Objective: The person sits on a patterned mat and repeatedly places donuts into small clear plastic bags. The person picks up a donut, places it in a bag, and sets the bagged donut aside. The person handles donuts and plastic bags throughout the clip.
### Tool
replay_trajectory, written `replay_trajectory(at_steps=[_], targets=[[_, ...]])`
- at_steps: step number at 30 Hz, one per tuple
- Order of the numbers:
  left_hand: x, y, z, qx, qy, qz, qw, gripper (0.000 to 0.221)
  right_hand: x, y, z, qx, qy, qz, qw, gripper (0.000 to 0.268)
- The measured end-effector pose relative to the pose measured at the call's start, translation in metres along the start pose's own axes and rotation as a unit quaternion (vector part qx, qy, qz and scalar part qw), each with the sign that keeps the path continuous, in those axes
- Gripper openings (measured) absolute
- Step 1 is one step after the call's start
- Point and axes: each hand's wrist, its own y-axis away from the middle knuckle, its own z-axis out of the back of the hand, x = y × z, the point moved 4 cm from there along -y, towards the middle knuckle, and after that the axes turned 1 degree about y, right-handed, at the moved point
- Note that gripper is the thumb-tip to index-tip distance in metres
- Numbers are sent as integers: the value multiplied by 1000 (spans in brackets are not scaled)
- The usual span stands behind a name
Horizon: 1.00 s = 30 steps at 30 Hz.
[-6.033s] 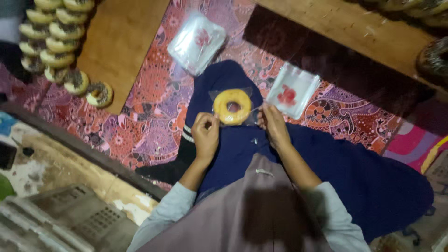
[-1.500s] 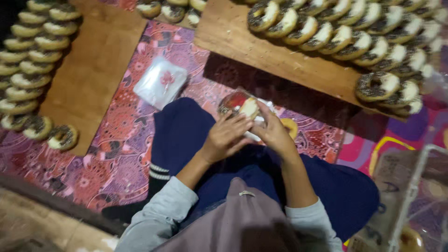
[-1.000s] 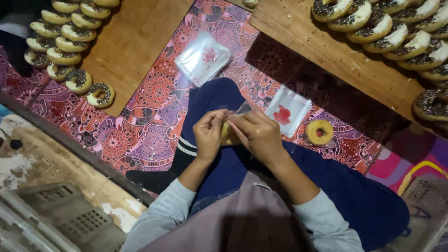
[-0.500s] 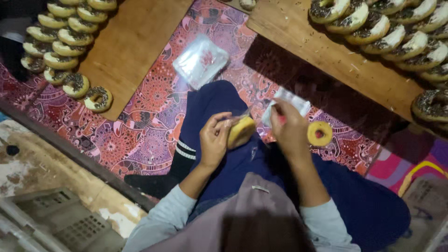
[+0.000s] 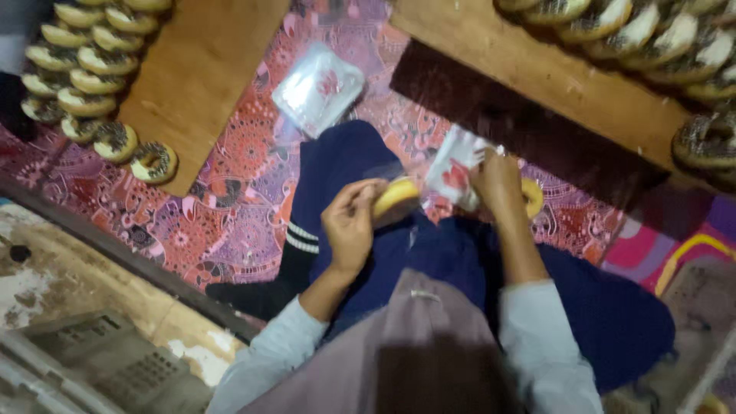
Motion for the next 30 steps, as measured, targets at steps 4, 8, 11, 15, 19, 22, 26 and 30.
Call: replay_trajectory(at_steps=[4,8,11,15,19,22,26,30], targets=[[-20,8,-12,16,-107,-89,990,20,-10,55,-83,241,-487,193,817,82],[-13,13,-2,-12,-319,-224,921,35,-22,64,-145,197,-549,106,805,70],[31,-28,32,-35,-24,110,993,44,1,40,-138,235,-562,64,790,59],[69,-7,54,5,85,213,973,37,19,58,-110,159,-536,95,824,40],[50,-16,42,35,-78,-16,996,18,45,51,-60,-80,-426,225,872,29],[30,-7,42,-23,-65,-110,992,20,48,58,-53,-125,-459,217,853,31],[23,10,46,-27,-172,-121,977,23,45,67,-66,-112,-346,228,903,38],[42,35,69,-40,-315,-39,947,26,34,81,-98,-55,-311,233,920,35]])
